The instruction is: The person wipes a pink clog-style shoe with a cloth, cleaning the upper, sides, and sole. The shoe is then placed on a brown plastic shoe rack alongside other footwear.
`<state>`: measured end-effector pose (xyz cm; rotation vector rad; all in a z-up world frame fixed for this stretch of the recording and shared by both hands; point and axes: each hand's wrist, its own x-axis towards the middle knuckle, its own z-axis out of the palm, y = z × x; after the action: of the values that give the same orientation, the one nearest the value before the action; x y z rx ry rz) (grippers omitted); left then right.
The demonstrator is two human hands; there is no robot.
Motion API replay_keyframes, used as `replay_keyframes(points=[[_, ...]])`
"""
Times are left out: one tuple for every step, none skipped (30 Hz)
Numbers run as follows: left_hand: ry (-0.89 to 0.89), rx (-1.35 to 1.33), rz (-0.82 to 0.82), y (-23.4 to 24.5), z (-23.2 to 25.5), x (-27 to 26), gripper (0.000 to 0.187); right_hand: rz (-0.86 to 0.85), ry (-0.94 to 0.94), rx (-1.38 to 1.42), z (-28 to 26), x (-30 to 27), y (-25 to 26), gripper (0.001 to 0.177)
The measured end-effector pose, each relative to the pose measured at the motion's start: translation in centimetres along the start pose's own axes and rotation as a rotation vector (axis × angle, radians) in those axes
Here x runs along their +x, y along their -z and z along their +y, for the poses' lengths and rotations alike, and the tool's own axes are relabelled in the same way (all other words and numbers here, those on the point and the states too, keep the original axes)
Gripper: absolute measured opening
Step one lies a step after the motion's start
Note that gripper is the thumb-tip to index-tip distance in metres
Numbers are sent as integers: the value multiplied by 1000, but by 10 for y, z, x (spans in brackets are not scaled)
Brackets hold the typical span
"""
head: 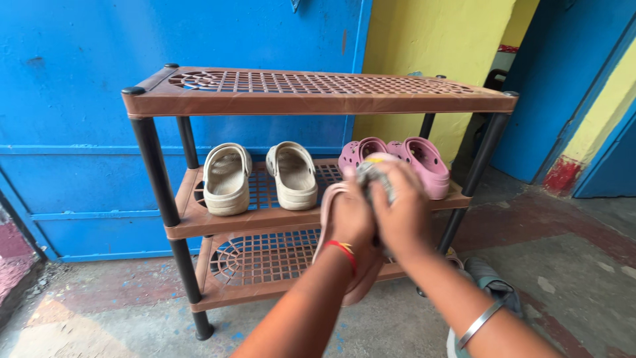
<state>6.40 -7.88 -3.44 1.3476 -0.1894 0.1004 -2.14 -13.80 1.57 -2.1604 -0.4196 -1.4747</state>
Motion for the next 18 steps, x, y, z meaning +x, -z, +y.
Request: replay_keyframes(points=[[46, -25, -81, -6, -1, -5, 73, 14, -23, -44, 3, 3, 1, 23], [23, -31, -60, -6, 2, -5, 72, 31, -13, -40, 4, 5, 0, 24], [-1, -36, -39, -4, 7, -5, 71, 48, -4, -37, 4, 6, -2, 24], [-24, -42, -16, 0, 14, -4, 70, 63, 5, -33, 1, 4, -5, 25], [48, -212, 70, 7, 23, 0, 69, 44, 52, -12, -4, 1, -9, 25], [116, -381, 156, 18, 34, 7, 69, 28, 101, 10, -11, -5, -16, 24], [183, -551, 241, 31, 44, 14, 68, 12, 149, 32, -18, -11, -22, 24], [214, -631, 265, 45, 51, 19, 69, -35, 119, 90, -23, -17, -25, 25], [245, -712, 288, 60, 57, 23, 71, -81, 90, 148, -25, -23, -28, 25], [248, -762, 322, 70, 59, 26, 69, -129, 61, 205, -26, -30, -30, 26], [249, -812, 355, 78, 59, 30, 67, -142, 35, 235, -24, -34, -33, 25], [252, -864, 393, 84, 57, 32, 66, -160, 9, 267, -21, -39, -36, 25], [242, -861, 411, 83, 51, 31, 64, -178, -16, 298, -15, -43, -40, 24], [228, -855, 424, 76, 45, 31, 61, -147, -15, 263, -8, -43, -43, 25], [214, -850, 436, 66, 39, 30, 59, -117, -13, 227, 1, -43, -45, 25], [220, -747, 432, 55, 31, 28, 56, -87, -11, 191, 12, -42, -47, 26], [226, -645, 428, 41, 24, 24, 54, -11, -86, 159, 24, -36, -49, 24], [158, -558, 416, 25, 15, 18, 50, 63, -161, 131, 37, -27, -52, 23]])
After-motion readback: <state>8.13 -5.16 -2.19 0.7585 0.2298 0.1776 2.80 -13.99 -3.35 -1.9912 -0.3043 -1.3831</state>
